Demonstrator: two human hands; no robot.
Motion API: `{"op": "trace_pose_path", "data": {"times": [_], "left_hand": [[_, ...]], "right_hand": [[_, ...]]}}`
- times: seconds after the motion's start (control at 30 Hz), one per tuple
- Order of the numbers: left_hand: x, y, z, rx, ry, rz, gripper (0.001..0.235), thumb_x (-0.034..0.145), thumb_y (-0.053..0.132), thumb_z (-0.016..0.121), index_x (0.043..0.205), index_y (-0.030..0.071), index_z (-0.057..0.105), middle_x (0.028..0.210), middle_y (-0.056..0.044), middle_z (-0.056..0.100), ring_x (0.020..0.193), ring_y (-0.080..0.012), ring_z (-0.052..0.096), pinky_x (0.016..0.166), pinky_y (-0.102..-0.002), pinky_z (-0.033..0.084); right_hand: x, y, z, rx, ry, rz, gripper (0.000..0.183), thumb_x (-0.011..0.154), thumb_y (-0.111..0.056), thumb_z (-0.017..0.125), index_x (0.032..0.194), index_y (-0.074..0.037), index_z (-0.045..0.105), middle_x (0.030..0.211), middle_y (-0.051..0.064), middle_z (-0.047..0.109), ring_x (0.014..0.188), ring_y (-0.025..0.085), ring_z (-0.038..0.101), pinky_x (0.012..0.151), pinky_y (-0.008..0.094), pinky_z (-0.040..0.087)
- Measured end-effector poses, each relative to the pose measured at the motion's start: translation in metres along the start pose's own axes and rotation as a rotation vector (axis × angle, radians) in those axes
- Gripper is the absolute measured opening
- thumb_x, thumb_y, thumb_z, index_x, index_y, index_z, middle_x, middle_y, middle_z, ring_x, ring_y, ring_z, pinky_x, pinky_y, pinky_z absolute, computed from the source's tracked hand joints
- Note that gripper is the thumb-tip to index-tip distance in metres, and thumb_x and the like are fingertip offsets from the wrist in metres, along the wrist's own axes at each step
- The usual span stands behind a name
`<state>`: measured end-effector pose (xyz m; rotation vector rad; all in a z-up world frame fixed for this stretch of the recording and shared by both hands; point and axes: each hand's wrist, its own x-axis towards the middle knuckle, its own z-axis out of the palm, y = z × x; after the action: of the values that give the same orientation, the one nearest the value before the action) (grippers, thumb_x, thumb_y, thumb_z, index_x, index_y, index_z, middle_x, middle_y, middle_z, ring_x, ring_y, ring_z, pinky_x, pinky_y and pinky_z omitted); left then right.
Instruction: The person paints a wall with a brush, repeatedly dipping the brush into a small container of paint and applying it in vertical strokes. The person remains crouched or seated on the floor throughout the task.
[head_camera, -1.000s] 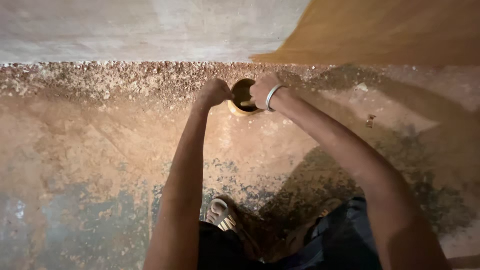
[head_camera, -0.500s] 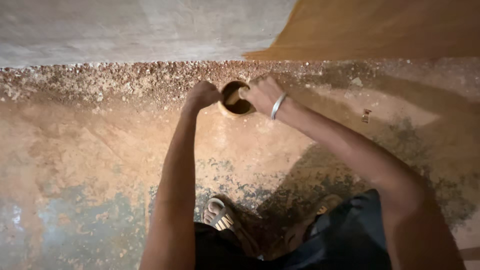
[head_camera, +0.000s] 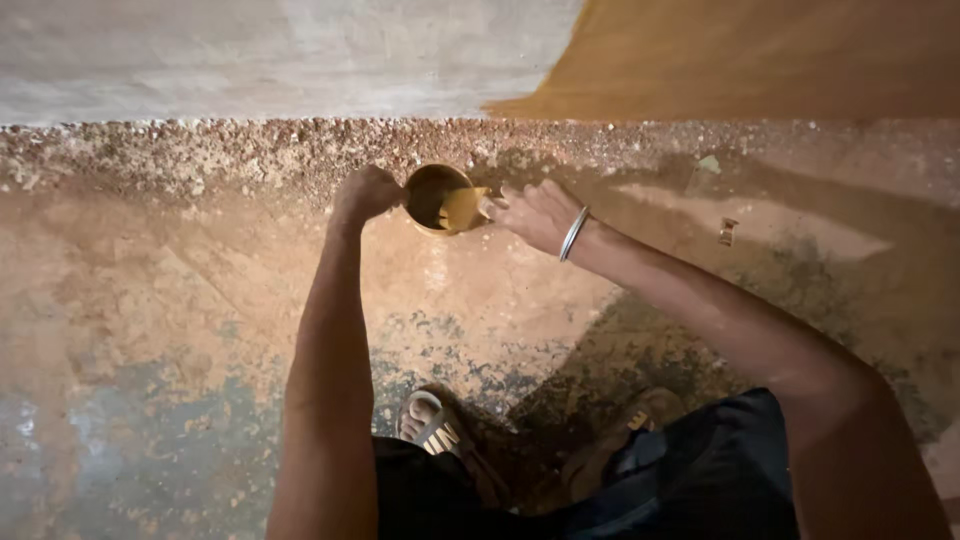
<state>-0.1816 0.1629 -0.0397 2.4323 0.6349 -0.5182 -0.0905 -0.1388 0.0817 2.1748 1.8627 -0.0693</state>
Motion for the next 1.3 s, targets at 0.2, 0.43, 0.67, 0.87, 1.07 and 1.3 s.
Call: {"op": "trace_pose_path", "data": {"times": [0.2, 0.43, 0.67, 0.87, 1.07, 1.3], "left_hand": [[-0.001, -0.002, 0.0, -0.017, 0.016, -0.067, 0.034, 0.074, 0.04, 0.075, 0.093, 0.013, 0.08, 0.098, -0.012, 0.077, 0.095, -0.0314, 0.073, 0.086, -0.046, 0.058], [-0.004, 0.004, -0.003, -0.055, -0.005, -0.071, 0.029, 0.08, 0.037, 0.07, 0.091, 0.013, 0.081, 0.095, -0.012, 0.077, 0.09, -0.0269, 0.073, 0.084, -0.044, 0.058], [-0.007, 0.011, 0.004, -0.096, 0.011, 0.085, 0.023, 0.078, 0.033, 0.075, 0.088, 0.013, 0.08, 0.092, -0.008, 0.076, 0.088, -0.0235, 0.071, 0.082, -0.042, 0.058], [-0.009, 0.008, 0.008, -0.227, 0.013, 0.193, 0.023, 0.075, 0.031, 0.078, 0.091, 0.015, 0.081, 0.092, -0.007, 0.076, 0.088, -0.0226, 0.072, 0.078, -0.041, 0.058], [-0.008, 0.008, 0.009, -0.154, 0.009, 0.234, 0.025, 0.073, 0.033, 0.08, 0.089, 0.013, 0.081, 0.091, -0.009, 0.076, 0.086, -0.0248, 0.071, 0.077, -0.042, 0.058], [-0.015, 0.014, 0.0, -0.052, -0.026, 0.126, 0.029, 0.08, 0.04, 0.079, 0.087, 0.012, 0.08, 0.091, -0.009, 0.076, 0.084, -0.0236, 0.071, 0.078, -0.042, 0.057]], "right_hand": [[-0.005, 0.003, -0.008, 0.068, -0.056, -0.004, 0.035, 0.101, -0.007, 0.05, 0.136, -0.01, 0.052, 0.102, 0.021, 0.066, 0.053, 0.018, 0.063, 0.038, 0.033, 0.046], [-0.009, 0.008, -0.03, -0.066, -0.15, -0.026, 0.03, 0.1, -0.014, 0.054, 0.129, -0.014, 0.061, 0.086, 0.012, 0.065, 0.057, 0.014, 0.059, 0.044, 0.032, 0.047], [-0.006, 0.031, -0.063, -0.115, -0.404, 0.051, 0.021, 0.107, -0.021, 0.051, 0.116, -0.014, 0.069, 0.079, 0.006, 0.064, 0.054, 0.011, 0.054, 0.043, 0.028, 0.049], [0.004, 0.058, -0.012, 0.634, 0.089, 0.074, 0.024, 0.094, -0.027, 0.062, 0.108, -0.017, 0.078, 0.087, 0.009, 0.072, 0.07, 0.017, 0.061, 0.064, 0.041, 0.052], [0.014, 0.06, 0.045, 0.79, -0.249, 0.345, 0.032, 0.102, -0.031, 0.057, 0.098, -0.008, 0.078, 0.086, 0.01, 0.073, 0.075, 0.023, 0.067, 0.076, 0.042, 0.052], [0.003, 0.086, 0.047, 0.87, -0.343, 0.542, 0.03, 0.098, -0.036, 0.058, 0.102, -0.012, 0.076, 0.079, 0.011, 0.073, 0.073, 0.023, 0.068, 0.074, 0.041, 0.052]]}}
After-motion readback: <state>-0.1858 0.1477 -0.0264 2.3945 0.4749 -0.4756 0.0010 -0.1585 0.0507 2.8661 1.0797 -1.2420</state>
